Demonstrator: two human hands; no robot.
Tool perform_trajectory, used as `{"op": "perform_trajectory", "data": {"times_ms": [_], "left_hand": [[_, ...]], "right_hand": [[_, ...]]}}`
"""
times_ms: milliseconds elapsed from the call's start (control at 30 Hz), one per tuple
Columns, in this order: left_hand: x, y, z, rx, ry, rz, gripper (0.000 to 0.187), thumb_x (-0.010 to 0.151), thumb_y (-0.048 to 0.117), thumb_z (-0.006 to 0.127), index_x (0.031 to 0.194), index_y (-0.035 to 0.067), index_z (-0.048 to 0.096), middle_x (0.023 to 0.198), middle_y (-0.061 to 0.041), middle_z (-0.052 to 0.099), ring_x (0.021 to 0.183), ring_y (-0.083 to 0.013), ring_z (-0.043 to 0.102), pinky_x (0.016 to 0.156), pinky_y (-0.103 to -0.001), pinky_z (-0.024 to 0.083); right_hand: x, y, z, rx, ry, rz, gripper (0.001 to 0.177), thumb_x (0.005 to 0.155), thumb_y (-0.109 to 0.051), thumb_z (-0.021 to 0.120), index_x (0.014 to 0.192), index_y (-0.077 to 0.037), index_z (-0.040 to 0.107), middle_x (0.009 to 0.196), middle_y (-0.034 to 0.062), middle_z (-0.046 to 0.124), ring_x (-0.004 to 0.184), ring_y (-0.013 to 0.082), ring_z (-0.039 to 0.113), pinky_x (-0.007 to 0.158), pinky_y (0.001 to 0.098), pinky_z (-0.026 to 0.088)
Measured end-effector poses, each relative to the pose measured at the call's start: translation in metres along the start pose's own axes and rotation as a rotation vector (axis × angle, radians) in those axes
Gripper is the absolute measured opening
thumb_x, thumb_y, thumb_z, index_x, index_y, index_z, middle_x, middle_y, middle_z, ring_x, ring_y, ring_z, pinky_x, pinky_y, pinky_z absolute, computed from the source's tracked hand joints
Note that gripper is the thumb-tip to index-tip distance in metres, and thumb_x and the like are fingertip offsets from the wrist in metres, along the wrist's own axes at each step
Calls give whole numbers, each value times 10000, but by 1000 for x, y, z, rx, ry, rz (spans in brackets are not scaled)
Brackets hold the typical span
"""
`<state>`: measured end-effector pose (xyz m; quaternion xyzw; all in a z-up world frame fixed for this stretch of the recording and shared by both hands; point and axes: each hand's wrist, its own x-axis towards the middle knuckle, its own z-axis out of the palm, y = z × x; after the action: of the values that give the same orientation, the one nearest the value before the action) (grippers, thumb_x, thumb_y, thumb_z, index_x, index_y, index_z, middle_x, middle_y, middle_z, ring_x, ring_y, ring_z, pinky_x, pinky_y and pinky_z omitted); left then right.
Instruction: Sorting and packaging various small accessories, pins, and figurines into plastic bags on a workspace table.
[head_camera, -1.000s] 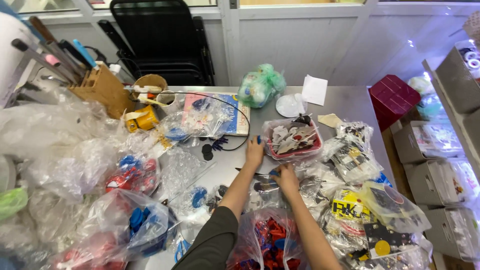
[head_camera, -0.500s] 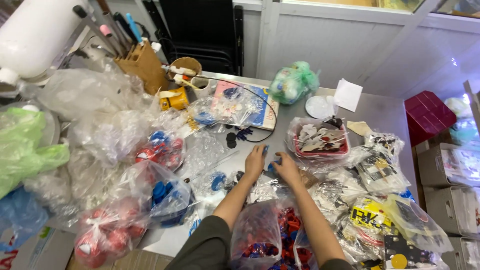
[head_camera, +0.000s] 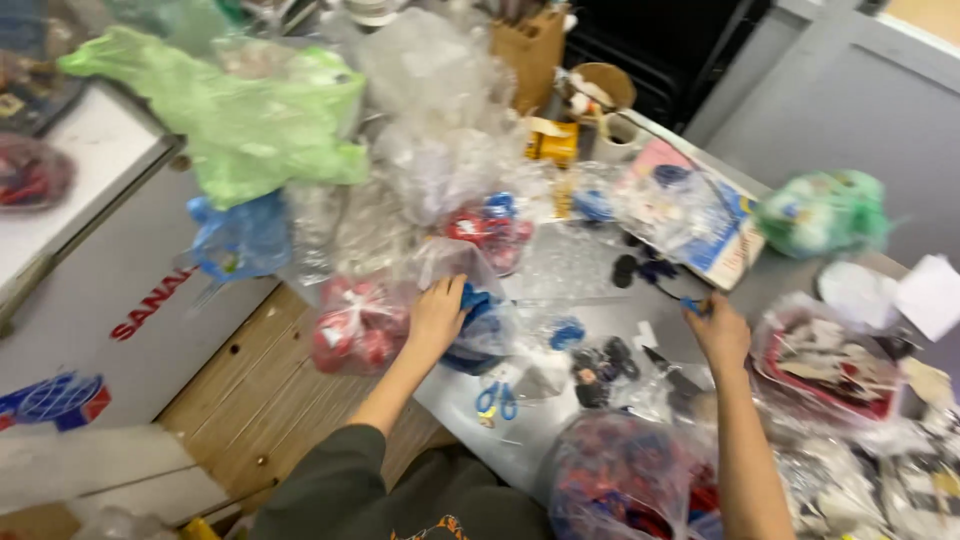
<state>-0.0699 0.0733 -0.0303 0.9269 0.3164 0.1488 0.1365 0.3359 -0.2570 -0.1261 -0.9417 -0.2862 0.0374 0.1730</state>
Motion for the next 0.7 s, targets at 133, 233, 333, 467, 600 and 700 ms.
{"op": "perform_trajectory", "data": {"times_ms": [133,233,333,467,600,700], "left_hand": [[9,10,-67,176,59,79,843,575,176,821,1371,113,551,1318,-178,633,1012,-428,633,844,-536,509],[13,13,-76,-178,106,175,605,708,142,783,1266,31,578,1173,-208,659,952,-425,647,750,-488,527],[20,26,-77,-375,12,171,259,865,119,711,1115,84,651,1017,-115,735,909,-343,722,772,-445,566],[41,63,-80,-507,-26,265,162,886,145,691,1011,54,640,891,-130,708,810,-330,717,705,-435,559],[67,108,-36,-591,-134,395,132,874,110,661,995,58,644,948,-136,693,869,-325,692,736,-433,555],[98,136,85,-471,-170,562,216,793,28,611,999,63,666,1038,-157,664,1013,-377,631,882,-476,522]], "right_hand": [[-7,-193,-6,619,-11,-555,404,845,-412,777,1028,-67,672,944,98,699,848,212,661,733,378,533],[-43,-318,15,591,-590,-300,445,778,-391,806,1092,-108,668,951,89,786,842,194,761,763,324,568],[-46,-355,75,708,-378,-688,365,778,-236,791,1073,-58,671,1028,139,750,960,273,720,821,392,563],[-21,-322,53,668,-233,-391,229,855,-249,719,1016,-87,724,874,118,756,798,270,742,720,391,569],[16,-207,61,585,144,43,291,898,-304,732,1034,-49,698,923,152,721,820,290,726,753,400,563],[24,-122,86,440,250,142,361,875,-291,751,1119,-37,673,1083,185,678,980,357,677,855,439,540]]}}
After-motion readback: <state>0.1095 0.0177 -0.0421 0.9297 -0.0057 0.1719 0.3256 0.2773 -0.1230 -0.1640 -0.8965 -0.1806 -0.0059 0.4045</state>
